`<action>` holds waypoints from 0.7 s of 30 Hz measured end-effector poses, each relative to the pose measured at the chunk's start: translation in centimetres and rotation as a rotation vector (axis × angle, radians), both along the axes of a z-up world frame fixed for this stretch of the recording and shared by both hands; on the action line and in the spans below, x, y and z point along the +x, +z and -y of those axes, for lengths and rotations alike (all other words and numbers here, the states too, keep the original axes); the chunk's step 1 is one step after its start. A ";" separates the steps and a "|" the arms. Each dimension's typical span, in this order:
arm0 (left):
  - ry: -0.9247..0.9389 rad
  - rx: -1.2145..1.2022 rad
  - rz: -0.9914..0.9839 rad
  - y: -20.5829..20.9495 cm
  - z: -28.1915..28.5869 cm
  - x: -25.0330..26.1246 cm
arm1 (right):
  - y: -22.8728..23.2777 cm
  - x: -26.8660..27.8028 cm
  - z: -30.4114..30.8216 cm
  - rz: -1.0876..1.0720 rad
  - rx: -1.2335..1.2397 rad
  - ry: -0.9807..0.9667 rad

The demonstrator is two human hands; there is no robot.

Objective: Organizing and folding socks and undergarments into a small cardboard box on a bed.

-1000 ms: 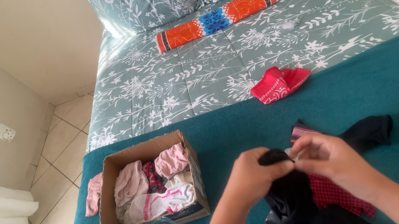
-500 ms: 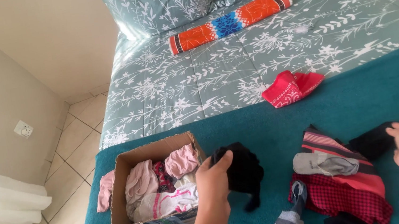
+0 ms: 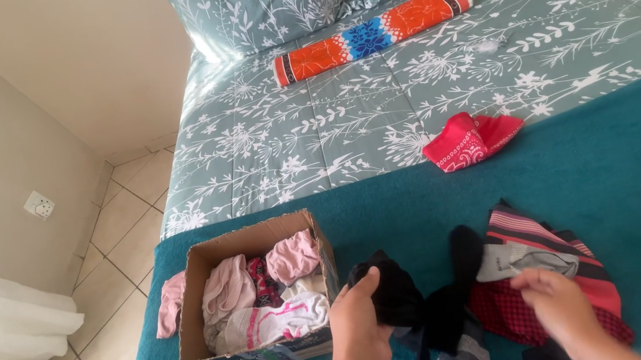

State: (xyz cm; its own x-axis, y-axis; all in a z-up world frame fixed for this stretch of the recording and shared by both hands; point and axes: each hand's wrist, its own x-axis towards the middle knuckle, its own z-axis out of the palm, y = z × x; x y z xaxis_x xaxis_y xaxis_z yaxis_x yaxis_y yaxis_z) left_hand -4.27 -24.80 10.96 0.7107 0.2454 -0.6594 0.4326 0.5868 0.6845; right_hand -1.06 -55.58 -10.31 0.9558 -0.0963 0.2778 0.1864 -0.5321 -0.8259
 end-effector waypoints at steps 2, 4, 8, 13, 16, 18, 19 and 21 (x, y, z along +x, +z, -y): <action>0.050 -0.101 -0.006 -1.6 0.2 0.4 | 0.9 3.4 -0.6 -0.411 0.376 -0.071; 0.109 -0.196 -0.009 -2.3 0.4 0.3 | -0.6 6.7 -1.5 -0.823 0.757 -0.128; 0.010 -0.303 0.023 -0.7 -0.5 -0.7 | -8.0 12.0 -5.2 -0.665 0.711 0.115; 0.041 -0.362 0.079 0.3 -3.8 -1.9 | -11.6 13.1 -9.3 -0.692 0.553 0.221; 0.044 -0.260 0.081 1.1 -5.9 -2.7 | -0.4 9.2 -11.5 -0.392 0.422 0.102; 0.085 -0.193 0.093 2.7 -7.1 -3.7 | 11.9 3.4 -13.5 0.016 0.243 0.077; 0.087 -0.201 0.095 2.9 -7.4 -4.0 | 14.9 1.5 -14.4 0.017 0.235 0.079; 0.120 -0.029 0.029 3.6 -8.1 -4.6 | 20.9 -2.3 -16.5 0.228 0.198 0.194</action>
State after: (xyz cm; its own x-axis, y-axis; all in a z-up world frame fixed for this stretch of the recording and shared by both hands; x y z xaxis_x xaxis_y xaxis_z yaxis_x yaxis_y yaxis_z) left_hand -8.91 -16.72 14.55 0.6965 0.3108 -0.6468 0.3383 0.6527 0.6779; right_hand -3.36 -39.11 10.57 0.8769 0.0071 0.4805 0.4600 -0.3023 -0.8349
